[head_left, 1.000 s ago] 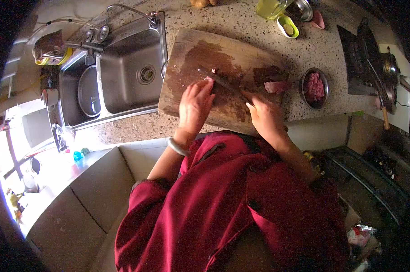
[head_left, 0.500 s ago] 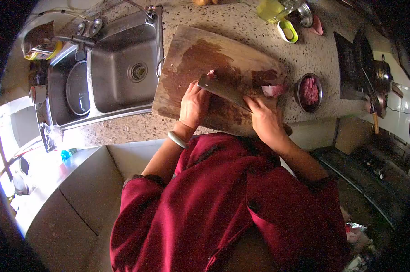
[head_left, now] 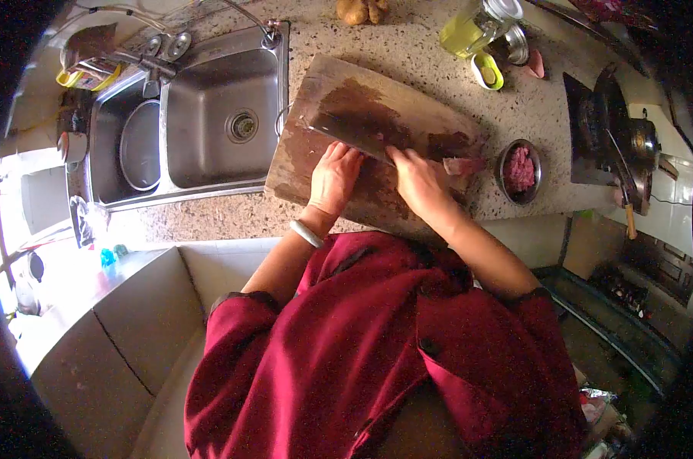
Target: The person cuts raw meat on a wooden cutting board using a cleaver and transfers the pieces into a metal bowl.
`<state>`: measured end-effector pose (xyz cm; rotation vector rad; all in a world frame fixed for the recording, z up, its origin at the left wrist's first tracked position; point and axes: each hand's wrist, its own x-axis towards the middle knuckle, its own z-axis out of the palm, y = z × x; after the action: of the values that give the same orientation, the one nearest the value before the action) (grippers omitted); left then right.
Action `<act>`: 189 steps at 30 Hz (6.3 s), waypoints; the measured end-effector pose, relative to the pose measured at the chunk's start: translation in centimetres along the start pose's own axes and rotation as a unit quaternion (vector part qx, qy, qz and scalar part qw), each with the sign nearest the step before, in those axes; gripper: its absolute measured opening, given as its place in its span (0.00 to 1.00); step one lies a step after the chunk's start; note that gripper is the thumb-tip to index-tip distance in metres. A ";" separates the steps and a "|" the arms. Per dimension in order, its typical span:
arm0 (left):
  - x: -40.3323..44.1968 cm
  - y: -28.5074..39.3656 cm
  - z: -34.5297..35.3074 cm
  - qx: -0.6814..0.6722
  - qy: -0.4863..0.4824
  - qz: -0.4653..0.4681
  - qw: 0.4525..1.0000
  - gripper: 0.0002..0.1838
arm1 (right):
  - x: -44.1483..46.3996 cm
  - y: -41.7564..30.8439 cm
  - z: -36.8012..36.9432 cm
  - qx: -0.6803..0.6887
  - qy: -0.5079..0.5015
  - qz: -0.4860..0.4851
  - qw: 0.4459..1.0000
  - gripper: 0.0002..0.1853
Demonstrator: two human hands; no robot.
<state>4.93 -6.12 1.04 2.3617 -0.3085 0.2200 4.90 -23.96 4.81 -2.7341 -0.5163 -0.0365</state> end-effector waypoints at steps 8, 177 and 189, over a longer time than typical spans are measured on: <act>0.1 0.8 -0.2 -0.040 0.016 0.017 0.999 0.14 | 1.4 1.2 -2.8 0.202 -0.073 0.191 0.958 0.09; -2.1 1.4 1.1 -0.007 -0.002 0.039 0.999 0.13 | -3.8 -0.3 -6.8 0.038 -0.160 0.058 0.985 0.09; -2.0 1.5 1.4 0.009 0.000 0.026 1.000 0.10 | -5.8 1.4 -6.3 0.040 -0.126 0.032 0.991 0.07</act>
<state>2.73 -7.89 0.54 2.3733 -0.3688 0.2476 0.29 -29.40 9.72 -2.6892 -0.4860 0.3410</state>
